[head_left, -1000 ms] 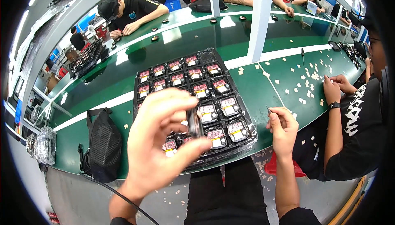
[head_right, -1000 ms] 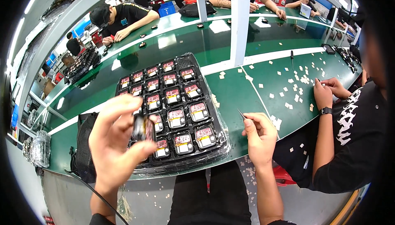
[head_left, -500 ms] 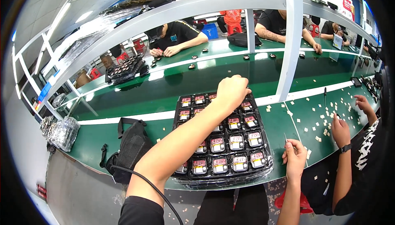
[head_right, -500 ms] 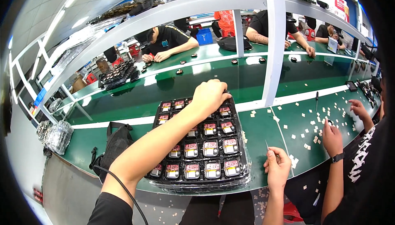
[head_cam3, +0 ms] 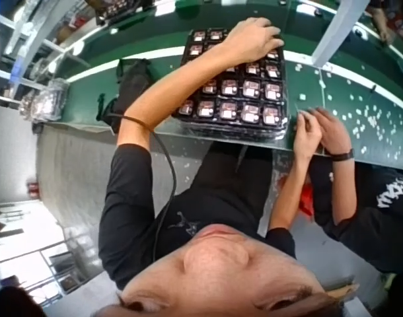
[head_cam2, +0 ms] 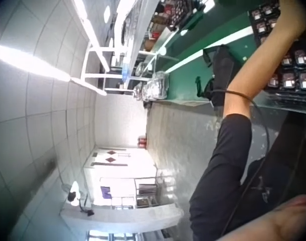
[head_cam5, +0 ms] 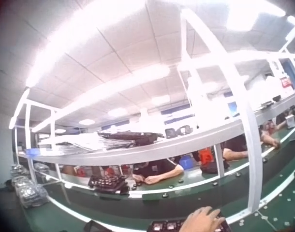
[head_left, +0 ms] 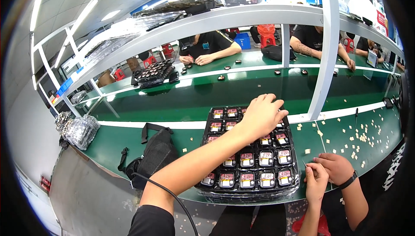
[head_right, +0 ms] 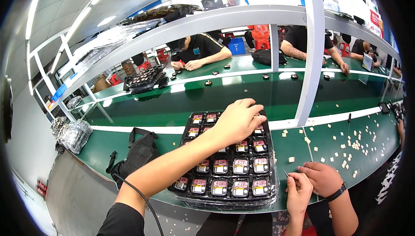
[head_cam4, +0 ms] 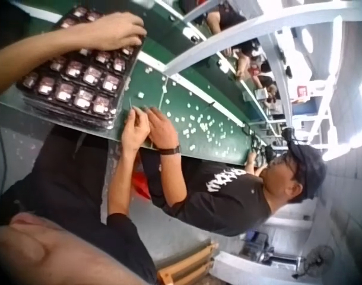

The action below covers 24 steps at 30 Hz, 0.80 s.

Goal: The recorder is seen assembling small electronic components into a tray at a factory workbench.

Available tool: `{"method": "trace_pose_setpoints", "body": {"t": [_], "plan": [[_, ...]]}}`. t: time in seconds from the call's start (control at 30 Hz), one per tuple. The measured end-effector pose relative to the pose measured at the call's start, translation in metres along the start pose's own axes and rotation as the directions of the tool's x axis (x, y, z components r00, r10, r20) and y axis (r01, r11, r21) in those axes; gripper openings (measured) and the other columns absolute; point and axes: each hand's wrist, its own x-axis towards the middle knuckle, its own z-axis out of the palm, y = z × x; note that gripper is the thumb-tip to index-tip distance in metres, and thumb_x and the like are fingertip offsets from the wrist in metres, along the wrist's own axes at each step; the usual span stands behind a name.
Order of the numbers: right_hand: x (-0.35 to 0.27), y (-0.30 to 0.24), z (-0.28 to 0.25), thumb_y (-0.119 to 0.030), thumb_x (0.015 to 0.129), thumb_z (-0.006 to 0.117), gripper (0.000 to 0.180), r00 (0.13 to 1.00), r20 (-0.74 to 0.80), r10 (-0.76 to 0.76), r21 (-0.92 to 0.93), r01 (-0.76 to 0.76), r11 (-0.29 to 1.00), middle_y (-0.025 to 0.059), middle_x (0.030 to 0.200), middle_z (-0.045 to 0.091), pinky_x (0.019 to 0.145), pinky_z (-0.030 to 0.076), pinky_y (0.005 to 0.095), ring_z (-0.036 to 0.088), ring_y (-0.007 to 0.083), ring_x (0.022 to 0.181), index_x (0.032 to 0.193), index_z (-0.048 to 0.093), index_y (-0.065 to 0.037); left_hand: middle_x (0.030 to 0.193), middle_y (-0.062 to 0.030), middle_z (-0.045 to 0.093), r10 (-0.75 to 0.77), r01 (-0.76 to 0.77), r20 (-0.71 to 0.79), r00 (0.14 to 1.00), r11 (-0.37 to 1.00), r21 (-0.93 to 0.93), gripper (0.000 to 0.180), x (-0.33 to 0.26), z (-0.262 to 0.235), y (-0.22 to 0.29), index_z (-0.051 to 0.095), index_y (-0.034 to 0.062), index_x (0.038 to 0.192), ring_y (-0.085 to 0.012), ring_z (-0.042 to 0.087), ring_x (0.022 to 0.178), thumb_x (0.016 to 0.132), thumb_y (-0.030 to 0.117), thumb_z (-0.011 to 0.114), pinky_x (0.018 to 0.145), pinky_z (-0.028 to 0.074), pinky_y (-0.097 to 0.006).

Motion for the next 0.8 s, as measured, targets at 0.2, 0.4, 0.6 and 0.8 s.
{"method": "trace_pose_setpoints", "body": {"t": [0.2,0.4,0.6,0.8], "plan": [[0.0,0.0,0.001,0.0,0.093,0.067,0.007,0.994,0.082,-0.068,-0.082,0.075,0.994,0.0047,0.082,0.059,0.051,0.046,0.0217,0.054,0.0068,0.061,0.094,0.067,0.007,0.138,-0.0225,0.056,0.046,-0.05,-0.038,0.998,0.991,-0.125,0.038,-0.092,-0.084,0.04,0.063,0.002,0.13,-0.0449,0.046,0.138,0.095,0.017,0.067,0.115,0.039,-0.052],[-0.003,0.0,-0.003,0.002,0.092,0.067,0.006,0.994,0.073,-0.079,-0.106,0.086,0.991,0.0061,0.082,0.059,0.051,0.043,0.0231,0.054,0.0084,0.059,0.093,0.066,0.007,0.127,-0.0184,0.063,-0.147,0.138,-0.168,0.975,0.988,-0.062,0.035,-0.257,-0.118,0.064,0.069,0.0041,0.118,-0.042,0.061,0.122,0.083,0.004,0.073,0.103,0.052,-0.049],[-0.003,0.015,-0.008,-0.001,0.097,0.064,0.007,0.996,0.073,-0.053,-0.119,0.062,0.991,0.0015,0.081,0.058,0.052,0.041,0.0213,0.053,0.0052,0.06,0.096,0.065,0.006,0.128,-0.0212,0.063,-0.392,0.589,0.649,0.651,0.801,-0.107,0.031,-0.355,-0.184,0.116,0.065,0.0009,0.122,-0.0427,0.062,0.114,0.092,0.005,0.058,0.095,0.051,-0.05],[0.004,0.004,0.002,0.002,0.095,0.065,0.006,0.998,0.056,-0.023,-0.073,0.028,0.997,0.0038,0.083,0.058,0.052,0.043,0.0225,0.055,0.007,0.06,0.096,0.066,0.008,0.102,-0.0194,0.071,-0.274,0.408,0.513,0.813,0.897,-0.169,0.025,-0.246,-0.322,0.141,0.069,0.0012,0.116,-0.0342,0.07,0.099,0.098,0.017,0.061,0.082,0.055,-0.045]]}}
